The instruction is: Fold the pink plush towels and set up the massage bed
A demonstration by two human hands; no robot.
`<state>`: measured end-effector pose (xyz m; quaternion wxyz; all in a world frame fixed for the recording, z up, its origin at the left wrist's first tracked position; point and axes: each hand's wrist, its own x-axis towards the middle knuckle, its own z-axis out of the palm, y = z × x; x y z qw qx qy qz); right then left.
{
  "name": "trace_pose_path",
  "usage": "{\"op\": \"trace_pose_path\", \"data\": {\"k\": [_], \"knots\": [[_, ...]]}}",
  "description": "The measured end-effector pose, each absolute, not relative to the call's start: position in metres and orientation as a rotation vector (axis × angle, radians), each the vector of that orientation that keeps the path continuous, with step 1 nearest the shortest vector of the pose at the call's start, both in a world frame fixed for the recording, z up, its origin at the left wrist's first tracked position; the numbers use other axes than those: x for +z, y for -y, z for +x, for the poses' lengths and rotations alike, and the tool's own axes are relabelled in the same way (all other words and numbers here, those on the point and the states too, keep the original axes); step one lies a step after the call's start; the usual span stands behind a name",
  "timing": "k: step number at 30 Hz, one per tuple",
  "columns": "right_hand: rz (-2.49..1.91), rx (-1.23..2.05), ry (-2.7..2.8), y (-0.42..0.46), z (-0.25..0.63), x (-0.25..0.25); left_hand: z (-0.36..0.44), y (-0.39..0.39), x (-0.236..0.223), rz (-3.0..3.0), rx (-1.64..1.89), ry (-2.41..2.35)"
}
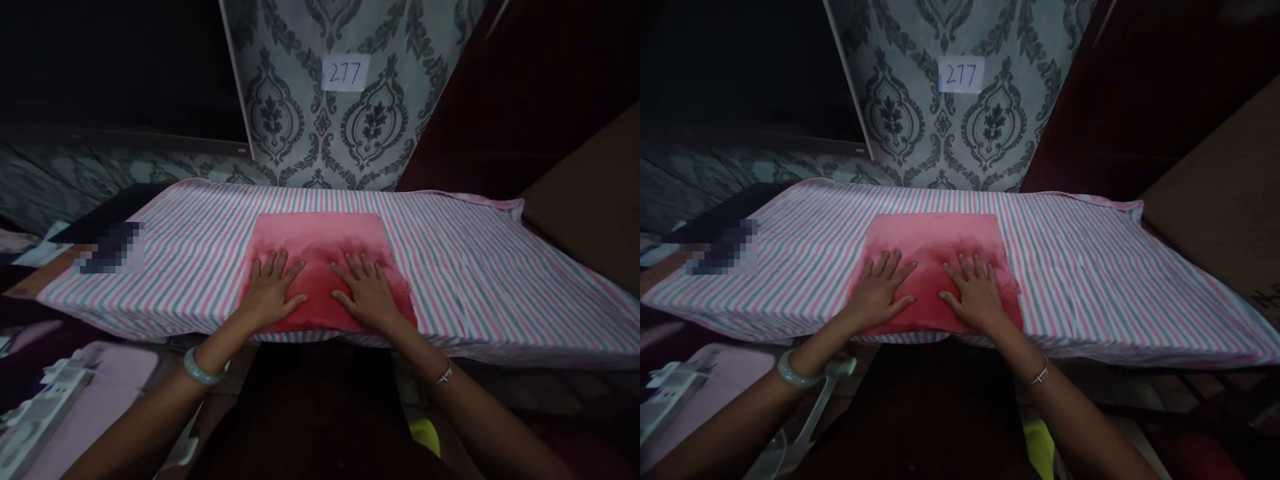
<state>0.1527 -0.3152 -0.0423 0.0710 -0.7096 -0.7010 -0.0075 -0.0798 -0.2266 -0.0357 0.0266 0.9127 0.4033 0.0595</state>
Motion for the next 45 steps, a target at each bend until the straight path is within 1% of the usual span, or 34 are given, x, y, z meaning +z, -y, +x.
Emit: {"op": "trace_pose_path", "data": {"k": [4,11,18,22,25,29,31,33,35,40,45], "knots": [[-2.127,-0.057,2.115,0.316,0.156,-0.048,-0.082,0.221,-0.043,2.830,0.167,-1.210],[-2.091,-0.126,2.120,0.317,0.157,-0.056,-0.082,0.221,-0.042,2.818,0.149,-1.200],[-2.004,-0.189,2.086,0.318,0.155,-0.054,-0.084,0.222,-0.036,2.823,0.234,-1.200],[-1.896,-0.083,2.063,0.327,0.177,-0.054,-0.101,0.212,-0.030,2.759,0.221,-1.195],[-1.854,0.025,1.850,0.331,0.212,-0.060,-0.124,0.188,-0.030,2.572,0.400,-1.355],[-1.855,0.380,1.417,0.318,0.257,-0.068,-0.146,0.144,-0.030,1.892,0.716,-1.412],[-1.872,0.574,1.227,0.303,0.270,-0.067,-0.147,0.127,-0.025,1.531,0.797,-1.382],[-1.886,0.697,1.115,0.286,0.275,-0.063,-0.141,0.114,-0.018,1.291,0.820,-1.362],[-1.900,0.747,1.073,0.269,0.276,-0.057,-0.131,0.106,-0.012,1.188,0.819,-1.349],[-1.973,0.743,1.000,0.234,0.277,-0.047,-0.110,0.094,-0.009,1.112,0.887,-1.312],[-1.991,0.761,0.920,0.213,0.280,-0.037,-0.107,0.087,-0.006,1.074,0.830,-1.217]]}}
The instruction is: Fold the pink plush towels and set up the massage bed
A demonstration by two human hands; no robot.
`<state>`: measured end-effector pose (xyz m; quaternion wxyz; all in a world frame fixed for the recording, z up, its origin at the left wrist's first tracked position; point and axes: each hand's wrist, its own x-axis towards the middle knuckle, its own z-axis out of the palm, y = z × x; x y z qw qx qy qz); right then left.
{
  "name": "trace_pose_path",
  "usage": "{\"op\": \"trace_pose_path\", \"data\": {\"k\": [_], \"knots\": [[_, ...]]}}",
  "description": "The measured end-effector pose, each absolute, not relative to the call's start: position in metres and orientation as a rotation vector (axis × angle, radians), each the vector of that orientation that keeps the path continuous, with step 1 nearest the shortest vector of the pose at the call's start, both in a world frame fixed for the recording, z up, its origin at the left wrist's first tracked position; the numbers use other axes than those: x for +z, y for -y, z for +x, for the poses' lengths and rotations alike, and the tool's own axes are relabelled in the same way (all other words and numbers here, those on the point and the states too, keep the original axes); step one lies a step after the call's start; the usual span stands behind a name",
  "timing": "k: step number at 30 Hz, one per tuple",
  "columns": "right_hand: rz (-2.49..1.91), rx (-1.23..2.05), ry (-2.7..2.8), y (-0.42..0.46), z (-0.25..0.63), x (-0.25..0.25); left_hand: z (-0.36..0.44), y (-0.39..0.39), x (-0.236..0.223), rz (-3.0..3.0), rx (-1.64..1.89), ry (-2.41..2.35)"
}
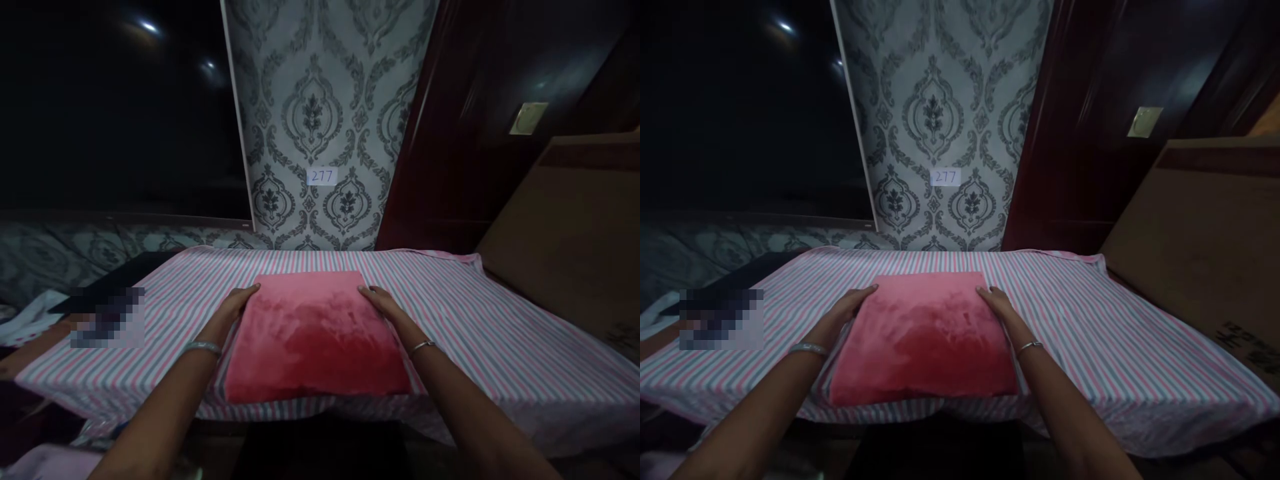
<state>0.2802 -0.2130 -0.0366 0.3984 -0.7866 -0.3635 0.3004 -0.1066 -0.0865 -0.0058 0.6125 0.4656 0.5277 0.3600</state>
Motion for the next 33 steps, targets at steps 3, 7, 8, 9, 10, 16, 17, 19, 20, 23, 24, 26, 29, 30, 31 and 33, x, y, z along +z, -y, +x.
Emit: {"op": "trace_pose_path", "data": {"k": [3,7,8,9,10,16,17,19,20,23,24,26,29,30,31,33], "knots": [[-1.926,0.838,0.888,0.210,0.273,-0.032,-0.105,0.086,0.000,1.070,0.784,-1.172],[-1.799,0.968,0.862,0.213,0.260,-0.028,-0.101,0.092,0.010,1.114,0.767,-1.111],[-1.769,0.976,0.857,0.214,0.258,-0.024,-0.100,0.093,0.014,1.135,0.791,-1.103],[-1.739,0.966,0.853,0.213,0.257,-0.019,-0.100,0.093,0.020,1.158,0.828,-1.098],[-1.709,0.940,0.853,0.212,0.258,-0.011,-0.099,0.092,0.028,1.182,0.875,-1.092],[-1.452,0.623,0.940,0.195,0.279,0.080,-0.102,0.076,0.115,1.367,1.219,-0.922],[-1.396,0.532,0.963,0.193,0.282,0.097,-0.103,0.074,0.131,1.445,1.297,-0.854],[-1.272,0.303,1.028,0.194,0.285,0.121,-0.107,0.073,0.154,1.600,1.424,-0.736],[-1.219,0.185,1.066,0.197,0.285,0.127,-0.110,0.073,0.159,1.667,1.466,-0.706],[-1.196,-0.056,1.157,0.215,0.280,0.114,-0.121,0.079,0.149,1.816,1.509,-0.744],[-1.234,-0.089,1.182,0.223,0.277,0.099,-0.126,0.082,0.136,1.874,1.502,-0.776],[-1.334,-0.108,1.249,0.241,0.272,0.060,-0.137,0.089,0.102,2.001,1.461,-0.839],[-1.476,-0.022,1.408,0.266,0.267,0.000,-0.153,0.106,0.041,2.151,1.265,-0.942],[-1.498,0.019,1.461,0.272,0.266,-0.017,-0.157,0.112,0.023,2.173,1.175,-0.976],[-1.502,0.054,1.506,0.278,0.265,-0.030,-0.161,0.118,0.006,2.186,1.090,-1.004],[-1.481,0.086,1.558,0.286,0.263,-0.047,-0.169,0.128,-0.022,2.207,0.996,-1.033]]}}
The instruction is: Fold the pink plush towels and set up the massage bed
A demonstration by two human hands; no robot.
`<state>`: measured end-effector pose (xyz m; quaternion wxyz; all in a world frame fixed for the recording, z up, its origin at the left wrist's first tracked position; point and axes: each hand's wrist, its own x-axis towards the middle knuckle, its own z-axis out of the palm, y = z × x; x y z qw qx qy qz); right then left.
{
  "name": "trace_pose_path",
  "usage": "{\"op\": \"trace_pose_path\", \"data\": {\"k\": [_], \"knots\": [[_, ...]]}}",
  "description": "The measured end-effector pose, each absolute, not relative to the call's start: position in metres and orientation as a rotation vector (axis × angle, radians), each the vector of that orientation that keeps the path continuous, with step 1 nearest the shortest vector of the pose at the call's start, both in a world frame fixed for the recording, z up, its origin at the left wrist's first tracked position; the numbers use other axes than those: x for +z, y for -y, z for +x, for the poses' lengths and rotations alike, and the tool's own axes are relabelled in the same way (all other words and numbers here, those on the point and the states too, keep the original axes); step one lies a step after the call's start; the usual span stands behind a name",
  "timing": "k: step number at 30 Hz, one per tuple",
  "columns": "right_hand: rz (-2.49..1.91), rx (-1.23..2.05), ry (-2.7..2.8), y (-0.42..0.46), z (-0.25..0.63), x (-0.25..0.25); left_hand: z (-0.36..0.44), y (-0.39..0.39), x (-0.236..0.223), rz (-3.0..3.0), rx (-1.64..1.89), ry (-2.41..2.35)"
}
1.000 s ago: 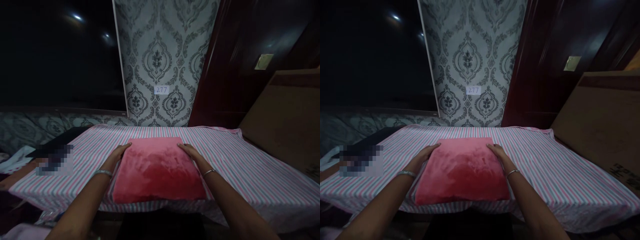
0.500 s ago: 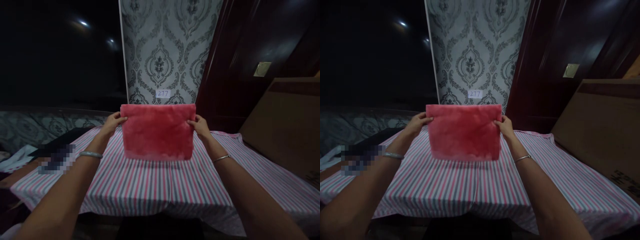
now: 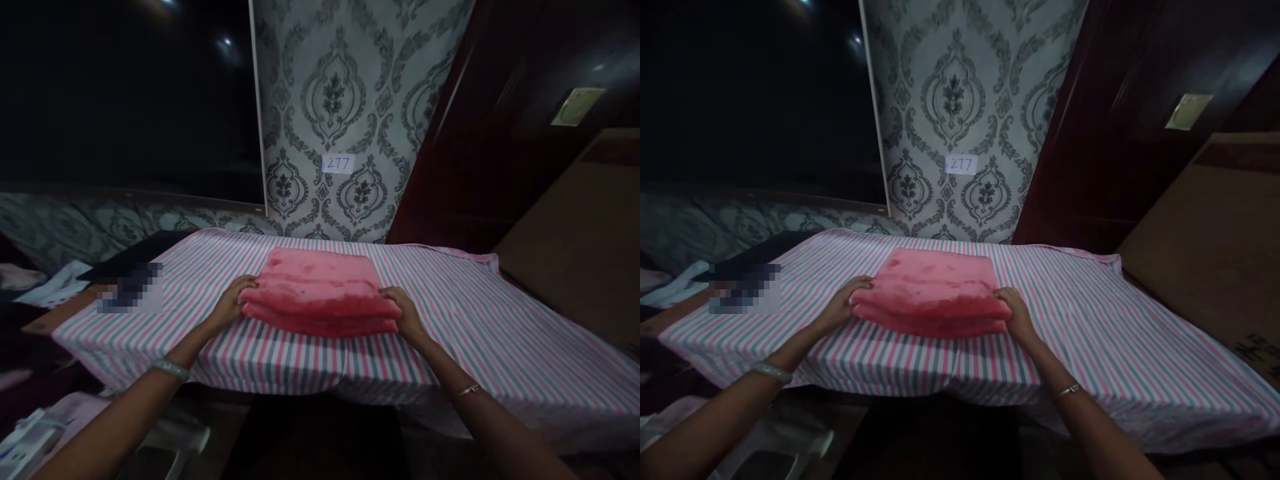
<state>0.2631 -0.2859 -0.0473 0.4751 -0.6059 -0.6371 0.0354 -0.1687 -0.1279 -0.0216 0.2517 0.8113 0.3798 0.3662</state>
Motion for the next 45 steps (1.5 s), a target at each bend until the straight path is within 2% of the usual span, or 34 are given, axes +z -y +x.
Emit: {"op": "trace_pose_path", "data": {"k": [4,9,12,15,21,26,36,40,45], "knots": [[-1.493,0.093,1.643,0.301,0.269,-0.060,-0.186,0.137,-0.049,2.272,0.948,-1.052],[-1.598,0.103,1.662,0.313,0.283,-0.049,-0.194,0.135,-0.031,2.311,0.861,-1.169],[-1.723,-0.017,1.585,0.298,0.265,-0.025,-0.162,0.135,-0.004,2.387,0.862,-1.253],[-1.846,-0.039,1.744,0.271,0.222,-0.005,-0.110,0.143,0.012,2.562,0.732,-1.239],[-2.174,0.035,1.899,0.247,0.157,-0.018,-0.059,0.159,-0.017,2.751,0.399,-1.382],[-2.177,-0.023,1.913,0.253,0.156,-0.043,-0.070,0.155,-0.042,2.744,0.349,-1.440],[-2.130,-0.116,1.892,0.252,0.157,-0.058,-0.067,0.159,-0.044,2.750,0.292,-1.459],[-2.154,-0.054,1.923,0.252,0.161,-0.050,-0.071,0.154,-0.032,2.670,0.258,-1.408],[-1.975,-0.047,2.126,0.236,0.141,-0.021,-0.060,0.132,0.006,2.592,0.429,-1.361]]}}
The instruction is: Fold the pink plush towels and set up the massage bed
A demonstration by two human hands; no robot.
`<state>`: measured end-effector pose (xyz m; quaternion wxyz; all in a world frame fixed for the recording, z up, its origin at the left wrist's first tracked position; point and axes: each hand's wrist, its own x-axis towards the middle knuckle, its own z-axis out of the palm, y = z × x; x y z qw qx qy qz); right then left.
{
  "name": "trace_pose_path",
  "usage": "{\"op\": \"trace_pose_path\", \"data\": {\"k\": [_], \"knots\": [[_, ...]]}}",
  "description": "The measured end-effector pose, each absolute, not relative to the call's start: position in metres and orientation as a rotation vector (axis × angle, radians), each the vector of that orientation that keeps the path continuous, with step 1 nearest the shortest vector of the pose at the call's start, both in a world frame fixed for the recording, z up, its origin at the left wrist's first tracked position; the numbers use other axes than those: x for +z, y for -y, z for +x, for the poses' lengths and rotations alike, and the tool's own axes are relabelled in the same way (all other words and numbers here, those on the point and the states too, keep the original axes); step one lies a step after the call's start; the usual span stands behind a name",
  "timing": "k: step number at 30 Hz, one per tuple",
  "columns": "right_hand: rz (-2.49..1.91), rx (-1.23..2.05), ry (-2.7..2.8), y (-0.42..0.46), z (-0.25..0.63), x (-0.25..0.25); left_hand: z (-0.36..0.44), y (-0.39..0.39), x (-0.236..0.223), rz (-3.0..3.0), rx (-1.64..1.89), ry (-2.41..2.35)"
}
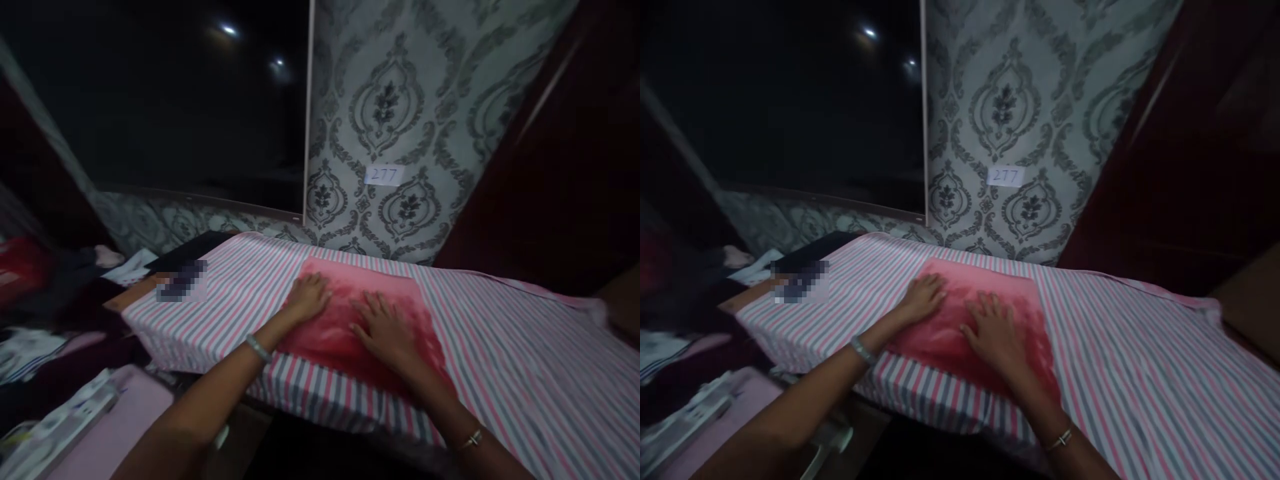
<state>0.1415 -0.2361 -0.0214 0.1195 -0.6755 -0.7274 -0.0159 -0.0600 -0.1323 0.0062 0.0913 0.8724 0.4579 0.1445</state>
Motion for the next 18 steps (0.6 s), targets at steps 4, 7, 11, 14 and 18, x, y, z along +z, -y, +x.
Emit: {"op": "trace_pose_path", "data": {"k": [4,7,11,14,18], "knots": [[-1.696,-0.031,2.378,0.212,0.108,-0.020,-0.043,0.097,0.026,2.660,0.326,-1.218],[-1.623,-0.036,2.491,0.202,0.095,-0.041,-0.041,0.076,0.017,2.682,0.143,-1.150],[-1.618,-0.144,2.477,0.200,0.099,-0.075,-0.046,0.068,-0.014,2.695,0.156,-1.163],[-1.572,-0.238,2.449,0.201,0.104,-0.093,-0.048,0.066,-0.032,2.734,0.206,-1.139],[-1.493,-0.346,2.397,0.202,0.106,-0.110,-0.050,0.061,-0.039,2.741,0.206,-1.091]]}}
